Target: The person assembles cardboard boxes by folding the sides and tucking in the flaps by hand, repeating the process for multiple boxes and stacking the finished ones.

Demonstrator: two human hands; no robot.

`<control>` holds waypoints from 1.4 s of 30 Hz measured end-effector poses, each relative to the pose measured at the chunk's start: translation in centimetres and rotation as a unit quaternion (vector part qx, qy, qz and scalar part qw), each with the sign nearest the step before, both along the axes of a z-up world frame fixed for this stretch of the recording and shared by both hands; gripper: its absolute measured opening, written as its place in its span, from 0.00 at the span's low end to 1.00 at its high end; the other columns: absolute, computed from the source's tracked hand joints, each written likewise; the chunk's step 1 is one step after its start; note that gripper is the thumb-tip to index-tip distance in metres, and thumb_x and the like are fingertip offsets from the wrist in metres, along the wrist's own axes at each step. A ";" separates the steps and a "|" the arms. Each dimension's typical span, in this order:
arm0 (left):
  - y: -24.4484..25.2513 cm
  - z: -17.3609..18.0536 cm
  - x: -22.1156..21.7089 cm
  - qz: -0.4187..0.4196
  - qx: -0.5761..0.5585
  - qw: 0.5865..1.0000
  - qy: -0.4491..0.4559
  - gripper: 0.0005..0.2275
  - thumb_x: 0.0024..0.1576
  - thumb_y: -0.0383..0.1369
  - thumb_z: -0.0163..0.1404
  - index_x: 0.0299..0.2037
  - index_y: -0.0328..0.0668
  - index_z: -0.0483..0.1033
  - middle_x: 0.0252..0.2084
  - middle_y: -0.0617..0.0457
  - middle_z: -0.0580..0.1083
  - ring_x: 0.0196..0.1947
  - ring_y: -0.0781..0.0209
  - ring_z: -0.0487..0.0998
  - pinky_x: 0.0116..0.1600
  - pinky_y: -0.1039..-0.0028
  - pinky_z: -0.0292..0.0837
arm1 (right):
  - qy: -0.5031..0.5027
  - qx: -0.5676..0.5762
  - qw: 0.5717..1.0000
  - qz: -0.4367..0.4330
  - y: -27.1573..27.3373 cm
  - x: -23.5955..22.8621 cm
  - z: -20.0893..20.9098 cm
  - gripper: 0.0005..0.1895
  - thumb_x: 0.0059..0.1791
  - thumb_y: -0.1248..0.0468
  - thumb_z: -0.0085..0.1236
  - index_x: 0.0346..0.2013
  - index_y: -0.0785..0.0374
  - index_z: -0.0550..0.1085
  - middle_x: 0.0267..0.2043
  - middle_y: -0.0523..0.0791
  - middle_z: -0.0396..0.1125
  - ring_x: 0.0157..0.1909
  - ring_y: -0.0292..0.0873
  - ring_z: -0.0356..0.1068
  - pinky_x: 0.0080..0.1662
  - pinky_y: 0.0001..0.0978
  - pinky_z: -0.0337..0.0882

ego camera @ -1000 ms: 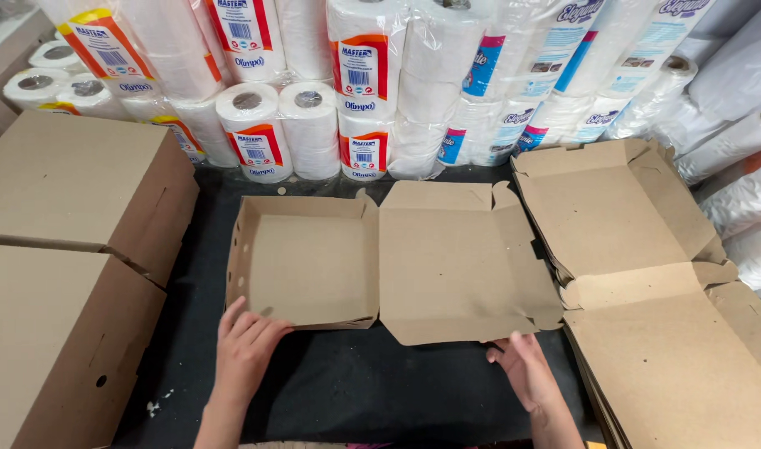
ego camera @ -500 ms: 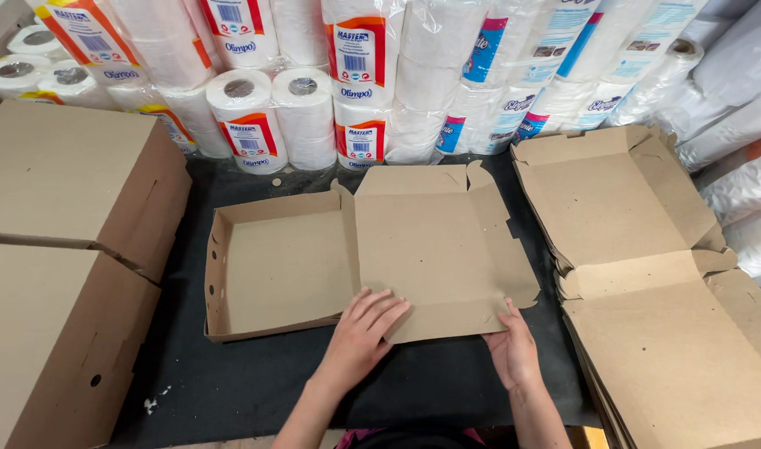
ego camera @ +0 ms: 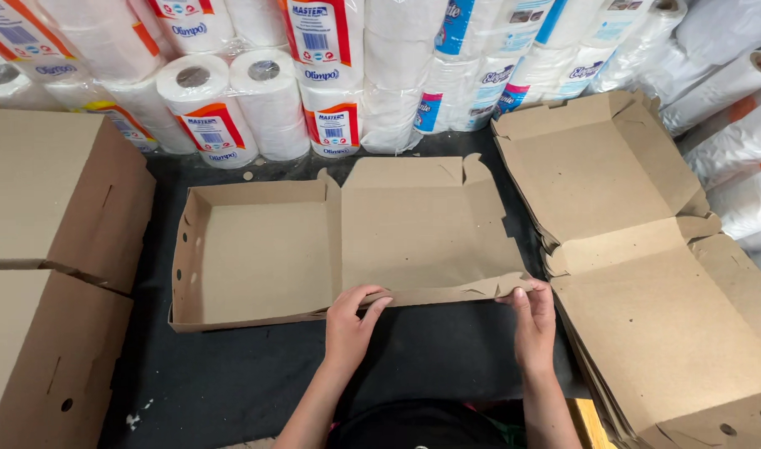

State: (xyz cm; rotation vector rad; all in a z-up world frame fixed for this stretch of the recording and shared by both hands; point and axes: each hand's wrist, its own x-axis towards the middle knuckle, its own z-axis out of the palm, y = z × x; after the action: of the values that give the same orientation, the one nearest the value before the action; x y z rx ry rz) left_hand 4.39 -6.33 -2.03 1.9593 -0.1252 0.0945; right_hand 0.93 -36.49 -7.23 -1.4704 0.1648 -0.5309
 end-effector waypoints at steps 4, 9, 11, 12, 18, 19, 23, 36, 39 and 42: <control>-0.4 0.9 0.2 0.003 -0.025 0.999 0.025 0.07 0.58 0.39 0.55 0.37 0.49 0.83 0.37 0.63 0.82 0.41 0.66 0.80 0.49 0.75 0.72 | -0.035 0.105 0.994 0.025 -1.1 1.0 -1.4 0.05 0.58 0.64 0.49 0.48 0.59 0.68 0.45 0.47 0.68 0.45 0.43 0.71 0.51 0.36 0.76; -0.1 0.5 0.4 -0.007 -0.006 1.000 -0.004 0.06 0.58 0.38 0.55 0.38 0.49 0.82 0.37 0.63 0.82 0.40 0.66 0.80 0.48 0.75 0.72 | 0.030 -0.128 0.991 0.032 -0.8 0.8 2.3 0.04 0.52 0.67 0.56 0.42 0.57 0.75 0.69 0.52 0.60 0.68 0.42 0.64 0.59 0.33 0.70; -0.1 0.5 0.4 -0.008 -0.001 1.000 0.004 0.06 0.59 0.38 0.54 0.37 0.50 0.82 0.37 0.63 0.82 0.40 0.66 0.79 0.48 0.75 0.71 | 0.028 -0.228 0.972 0.045 -0.1 0.8 5.0 0.03 0.54 0.66 0.54 0.41 0.59 0.76 0.62 0.51 0.64 0.69 0.44 0.65 0.61 0.35 0.69; -0.1 0.6 0.4 -0.010 0.003 1.000 0.010 0.06 0.60 0.39 0.52 0.37 0.51 0.82 0.37 0.64 0.82 0.41 0.65 0.78 0.47 0.75 0.70 | 0.024 -0.326 0.943 0.058 0.2 0.8 6.4 0.05 0.55 0.66 0.53 0.39 0.61 0.76 0.55 0.49 0.68 0.70 0.47 0.65 0.63 0.38 0.69; -0.5 -0.5 0.6 -0.008 0.012 1.000 -0.018 0.05 0.58 0.38 0.55 0.35 0.51 0.81 0.35 0.63 0.81 0.37 0.64 0.77 0.47 0.75 0.69 | 0.091 -0.431 0.892 0.100 1.2 1.0 8.2 0.04 0.52 0.65 0.56 0.40 0.54 0.78 0.69 0.45 0.60 0.59 0.43 0.70 0.58 0.35 0.72; -0.4 -0.6 0.6 -0.008 0.012 1.000 -0.017 0.05 0.58 0.38 0.55 0.35 0.51 0.81 0.35 0.63 0.81 0.37 0.64 0.77 0.47 0.75 0.69 | 0.091 -0.431 0.892 0.101 1.5 1.1 8.5 0.04 0.52 0.65 0.56 0.40 0.54 0.78 0.69 0.45 0.60 0.59 0.43 0.70 0.58 0.35 0.72; -0.3 -1.0 0.7 -0.011 0.025 0.999 -0.047 0.05 0.59 0.38 0.55 0.35 0.49 0.81 0.35 0.62 0.81 0.36 0.64 0.78 0.47 0.73 0.69 | 0.086 -0.484 0.865 0.097 2.1 1.4 8.7 0.02 0.51 0.66 0.58 0.37 0.55 0.78 0.70 0.45 0.61 0.58 0.45 0.72 0.56 0.37 0.73; 0.3 0.1 0.5 -0.045 -0.012 0.998 -0.053 0.04 0.58 0.36 0.56 0.35 0.49 0.81 0.35 0.63 0.81 0.37 0.66 0.78 0.48 0.75 0.70 | 0.193 -0.150 0.970 0.011 3.0 1.5 8.8 0.37 0.47 0.51 0.55 0.68 0.57 0.58 0.75 0.47 0.55 0.65 0.52 0.68 0.52 0.35 0.72; 0.8 1.6 0.9 -0.106 -0.060 0.991 -0.048 0.09 0.62 0.38 0.49 0.37 0.47 0.81 0.35 0.60 0.81 0.36 0.68 0.79 0.46 0.77 0.71 | 0.263 0.073 0.959 0.074 4.0 2.5 8.9 0.38 0.51 0.56 0.45 0.76 0.57 0.51 0.67 0.49 0.63 0.57 0.49 0.69 0.49 0.50 0.76; 1.0 6.7 2.8 -0.175 -0.034 0.983 -0.031 0.14 0.63 0.40 0.48 0.52 0.41 0.77 0.50 0.43 0.80 0.56 0.37 0.76 0.60 0.48 0.69 | 0.222 0.024 0.972 0.077 5.7 2.4 9.6 0.40 0.53 0.57 0.46 0.75 0.72 0.48 0.73 0.65 0.50 0.65 0.69 0.64 0.51 0.58 0.73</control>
State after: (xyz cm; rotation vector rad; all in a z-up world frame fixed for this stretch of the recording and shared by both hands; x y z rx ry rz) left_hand 7.16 -5.32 4.67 1.8387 -0.4986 -0.0718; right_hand 3.31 -30.79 2.38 -1.5231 0.4089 -0.0638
